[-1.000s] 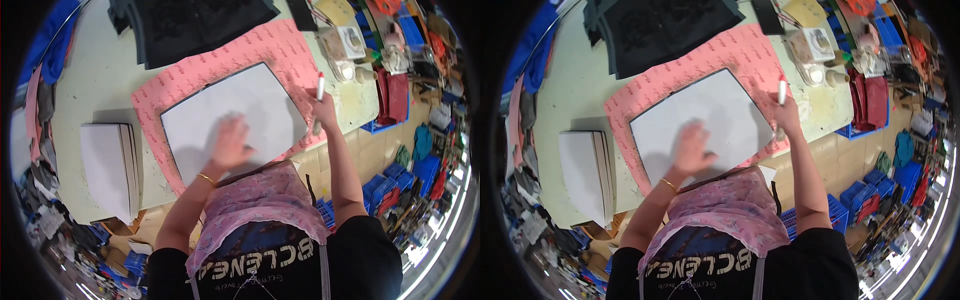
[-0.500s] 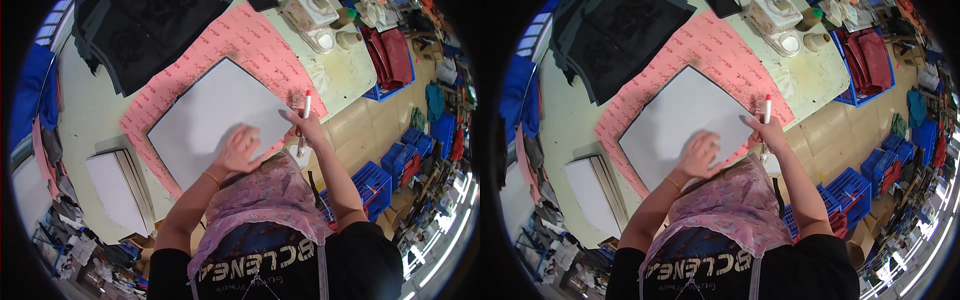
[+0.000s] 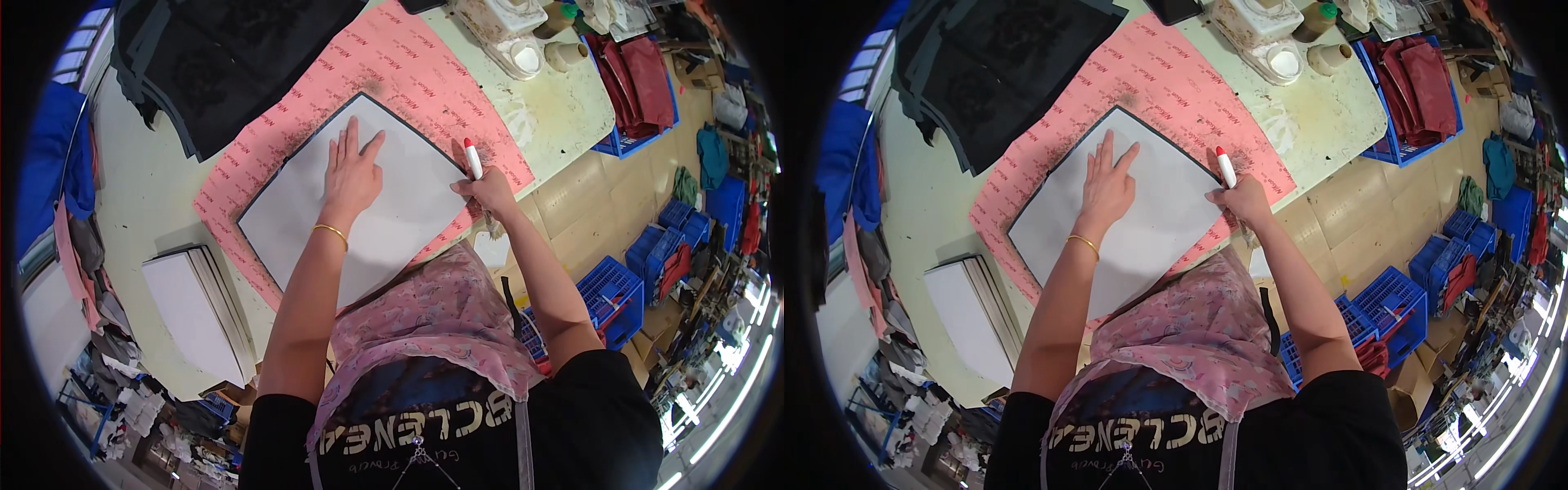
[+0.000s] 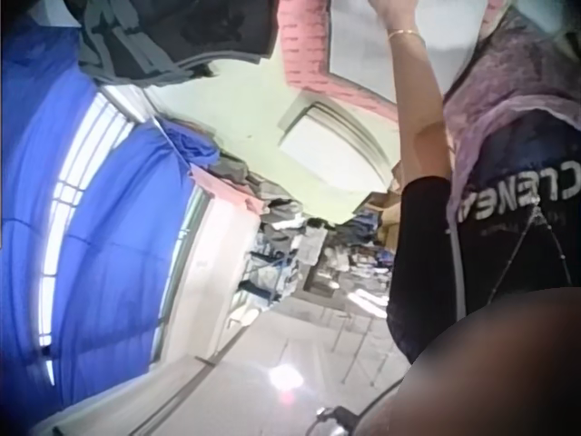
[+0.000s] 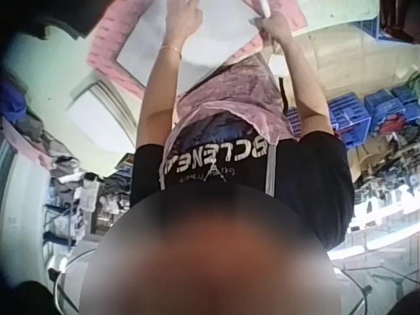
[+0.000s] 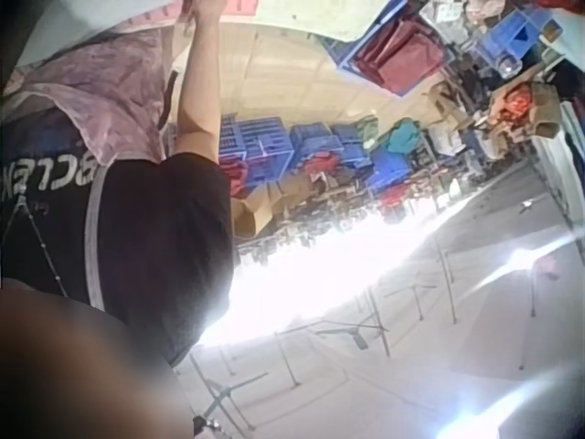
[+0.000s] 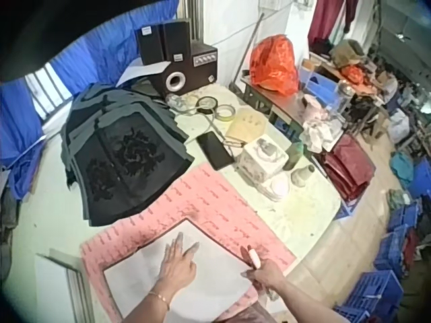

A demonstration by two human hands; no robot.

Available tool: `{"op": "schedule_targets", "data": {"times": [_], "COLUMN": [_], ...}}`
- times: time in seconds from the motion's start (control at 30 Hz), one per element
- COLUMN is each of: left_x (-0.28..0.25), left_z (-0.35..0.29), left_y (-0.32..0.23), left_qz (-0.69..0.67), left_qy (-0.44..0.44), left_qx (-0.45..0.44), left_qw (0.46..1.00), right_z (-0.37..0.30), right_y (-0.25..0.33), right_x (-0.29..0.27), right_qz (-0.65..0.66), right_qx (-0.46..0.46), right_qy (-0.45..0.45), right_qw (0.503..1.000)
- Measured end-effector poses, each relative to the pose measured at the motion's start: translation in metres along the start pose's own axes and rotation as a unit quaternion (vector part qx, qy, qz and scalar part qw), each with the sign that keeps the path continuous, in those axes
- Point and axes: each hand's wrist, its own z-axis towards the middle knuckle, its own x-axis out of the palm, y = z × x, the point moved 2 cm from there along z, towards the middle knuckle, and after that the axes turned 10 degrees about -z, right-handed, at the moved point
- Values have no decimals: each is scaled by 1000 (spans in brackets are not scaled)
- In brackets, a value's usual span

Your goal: Applying adhesive to black plastic components using a brush and attaching white panels.

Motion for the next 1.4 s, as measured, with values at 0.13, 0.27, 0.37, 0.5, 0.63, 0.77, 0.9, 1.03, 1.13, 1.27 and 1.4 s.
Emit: {"op": "schedule_targets", "data": {"times": [0.13,0.27,0.37,0.5,0.63,0.77,0.9,1.03,1.13,1.27,1.4], "left_x": [18,29,30,28,30,33,30,22,11,-2,-2], "left_z": [3,-14,-16,-17,-17,-17,-17,-17,-6,26,26], "left_y": [-48,-60,-57,-55,-54,-53,-53,-55,-55,-34,12], "left_qz": [-26,-2,-8,-10,-13,-19,-23,-33,-59,-123,109], "left_qy": [-16,-8,-11,-5,4,4,7,3,51,188,-126], "left_qx": [125,133,143,147,156,171,166,166,125,-1,40], "left_qw": [992,991,990,989,988,985,986,986,989,975,985], "right_z": [2,0,-8,-8,-7,-10,-18,-31,-43,-46,-48], "right_y": [3,-1,0,-20,-33,-27,-4,-10,-28,-38,-27], "right_x": [2,0,-3,-4,-4,-4,-10,-9,-2,5,-3], "right_qz": [-36,-26,-82,43,176,134,-126,-354,-442,-505,-506], "right_qx": [-13,-11,-20,-41,-53,-46,-15,-239,-316,-344,-310], "right_qy": [-12,-7,-34,-21,-13,-48,-73,-229,-256,-200,-129], "right_qw": [999,1000,996,998,983,989,989,875,800,766,794]}}
